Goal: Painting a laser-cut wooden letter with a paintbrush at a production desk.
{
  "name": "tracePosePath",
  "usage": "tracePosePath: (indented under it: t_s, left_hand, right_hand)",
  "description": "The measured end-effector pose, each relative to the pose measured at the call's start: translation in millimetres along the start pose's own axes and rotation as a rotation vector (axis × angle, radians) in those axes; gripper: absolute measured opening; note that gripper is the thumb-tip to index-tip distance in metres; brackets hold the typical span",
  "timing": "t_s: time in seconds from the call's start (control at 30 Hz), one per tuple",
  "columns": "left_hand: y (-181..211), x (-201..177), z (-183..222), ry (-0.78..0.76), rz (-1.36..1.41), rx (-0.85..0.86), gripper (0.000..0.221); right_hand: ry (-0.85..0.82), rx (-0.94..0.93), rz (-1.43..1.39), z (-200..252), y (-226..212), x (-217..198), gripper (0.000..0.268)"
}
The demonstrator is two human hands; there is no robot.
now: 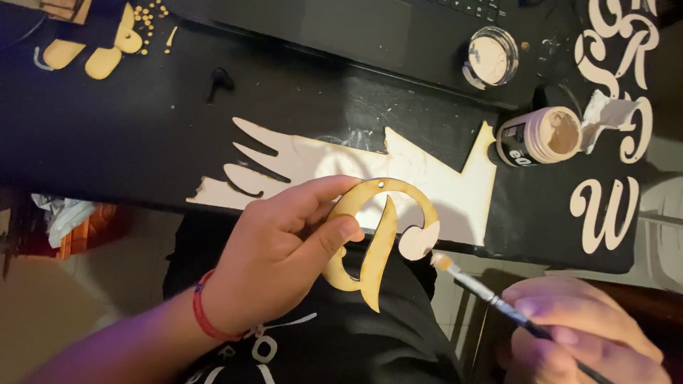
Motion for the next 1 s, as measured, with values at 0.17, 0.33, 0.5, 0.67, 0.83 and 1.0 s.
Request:
tracePosePath:
  t_s: [0.17, 0.33, 0.5, 0.67, 0.83, 1.0]
  left_hand:
    - [4.9, 2.3, 0.3, -0.013, -0.019, -0.015, 0.033]
    - [3.4, 0.6, 0.8, -0.027, 0.016, -0.024, 0.035]
    - [5.1, 2.5, 1.1, -0.029, 0.0, -0.021, 0.036]
    - [6.4, 4.2, 1.3, -0.034, 0.024, -0.011, 0.036]
    - [4.9, 2.7, 2.6, -0.024, 0.013, -0.018, 0.036]
    - [7.3, 6.2, 3.7, -0.031, -0.002, 0.002, 0.035]
  right_hand:
    - [0.118, -0.08, -0.036, -7.7, -11.8, 8.6, 0.022]
    - [0.076, 0.14, 0.029, -8.4, -15.4, 14.2, 0.017]
    - [0.086, -0.038, -0.066, 13.8, 6.2, -2.3, 0.025]
    - [0.18, -0.039, -0.044, -3.1, -5.5, 15.4, 0.019]
    - [-0.006, -0.128, -0.064, 9.4, 6.9, 1.7, 0.021]
    - [-0.007, -0.131, -0.065, 7.5, 5.4, -1.6, 0.033]
Point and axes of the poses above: each hand's wrist, its own z-axis away from the middle knuckle, its own x-axis out of the palm, y = z × x, the point moved 2 cm from there along -z, towards the middle knuckle, and after that the axes turned 5 degrees about z, right-handed, at the moved point
